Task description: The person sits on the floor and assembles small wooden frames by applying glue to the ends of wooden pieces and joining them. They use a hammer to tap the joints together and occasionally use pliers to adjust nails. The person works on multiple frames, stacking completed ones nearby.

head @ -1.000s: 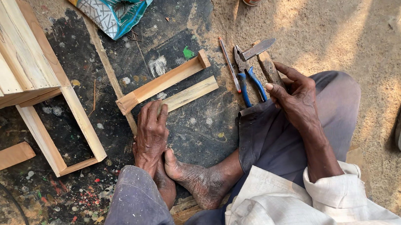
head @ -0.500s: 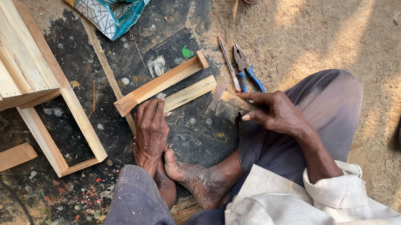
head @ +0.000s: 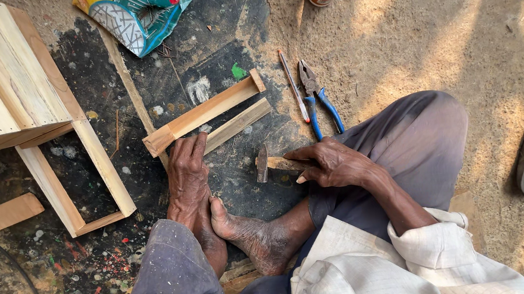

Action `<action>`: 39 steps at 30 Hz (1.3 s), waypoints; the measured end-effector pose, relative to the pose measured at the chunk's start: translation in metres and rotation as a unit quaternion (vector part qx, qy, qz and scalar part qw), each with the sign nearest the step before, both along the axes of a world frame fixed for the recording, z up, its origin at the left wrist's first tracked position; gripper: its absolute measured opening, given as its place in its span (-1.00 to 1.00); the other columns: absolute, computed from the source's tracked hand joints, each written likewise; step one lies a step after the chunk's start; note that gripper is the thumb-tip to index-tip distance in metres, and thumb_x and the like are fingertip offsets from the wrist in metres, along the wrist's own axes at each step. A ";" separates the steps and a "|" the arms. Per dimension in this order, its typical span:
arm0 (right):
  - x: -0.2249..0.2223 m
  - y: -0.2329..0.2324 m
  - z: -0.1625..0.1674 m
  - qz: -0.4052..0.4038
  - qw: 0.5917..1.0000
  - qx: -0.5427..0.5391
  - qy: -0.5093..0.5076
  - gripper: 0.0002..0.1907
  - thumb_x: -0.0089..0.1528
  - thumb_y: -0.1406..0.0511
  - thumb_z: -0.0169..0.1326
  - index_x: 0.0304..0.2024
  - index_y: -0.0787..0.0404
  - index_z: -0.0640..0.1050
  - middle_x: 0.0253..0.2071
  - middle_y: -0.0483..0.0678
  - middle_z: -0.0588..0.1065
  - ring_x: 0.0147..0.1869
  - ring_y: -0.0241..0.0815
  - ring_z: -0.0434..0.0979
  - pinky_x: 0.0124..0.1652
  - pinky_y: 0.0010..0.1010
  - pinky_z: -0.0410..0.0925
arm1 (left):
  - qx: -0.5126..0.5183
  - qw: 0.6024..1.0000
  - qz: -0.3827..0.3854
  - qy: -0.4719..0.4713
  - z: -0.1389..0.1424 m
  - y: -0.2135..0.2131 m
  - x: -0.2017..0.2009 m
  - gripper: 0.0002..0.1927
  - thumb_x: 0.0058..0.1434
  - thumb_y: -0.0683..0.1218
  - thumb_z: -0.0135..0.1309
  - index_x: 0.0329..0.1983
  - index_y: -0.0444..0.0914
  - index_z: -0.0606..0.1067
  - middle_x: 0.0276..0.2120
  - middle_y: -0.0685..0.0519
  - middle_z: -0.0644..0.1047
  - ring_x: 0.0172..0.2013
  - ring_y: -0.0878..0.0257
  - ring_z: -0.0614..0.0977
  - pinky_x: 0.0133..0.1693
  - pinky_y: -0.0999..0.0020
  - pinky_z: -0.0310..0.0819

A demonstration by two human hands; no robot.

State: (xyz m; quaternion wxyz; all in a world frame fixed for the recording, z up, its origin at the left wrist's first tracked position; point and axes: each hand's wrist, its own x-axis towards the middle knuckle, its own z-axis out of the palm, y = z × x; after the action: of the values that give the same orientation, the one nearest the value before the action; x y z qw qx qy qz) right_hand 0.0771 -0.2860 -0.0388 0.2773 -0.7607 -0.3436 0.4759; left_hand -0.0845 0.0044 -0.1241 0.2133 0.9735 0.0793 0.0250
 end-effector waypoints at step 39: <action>-0.060 0.052 -0.013 -0.201 0.941 0.245 -0.118 -0.39 0.07 0.38 0.34 0.19 0.23 0.54 -0.07 0.06 0.58 -0.11 -0.09 0.61 -0.13 -0.28 0.53 | -0.597 0.793 0.115 0.040 0.045 -0.038 -0.008 -0.66 0.21 -0.23 0.26 0.05 -0.36 0.52 -0.06 -0.05 0.67 -0.01 0.22 0.70 0.04 0.35 0.64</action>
State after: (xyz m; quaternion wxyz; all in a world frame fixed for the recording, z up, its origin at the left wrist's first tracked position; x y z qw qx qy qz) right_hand 0.0174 -0.2343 -0.0521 0.5028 -0.7730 -0.3195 0.2180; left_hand -0.0923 -0.0337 -0.0789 0.7441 0.6366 0.1980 -0.0423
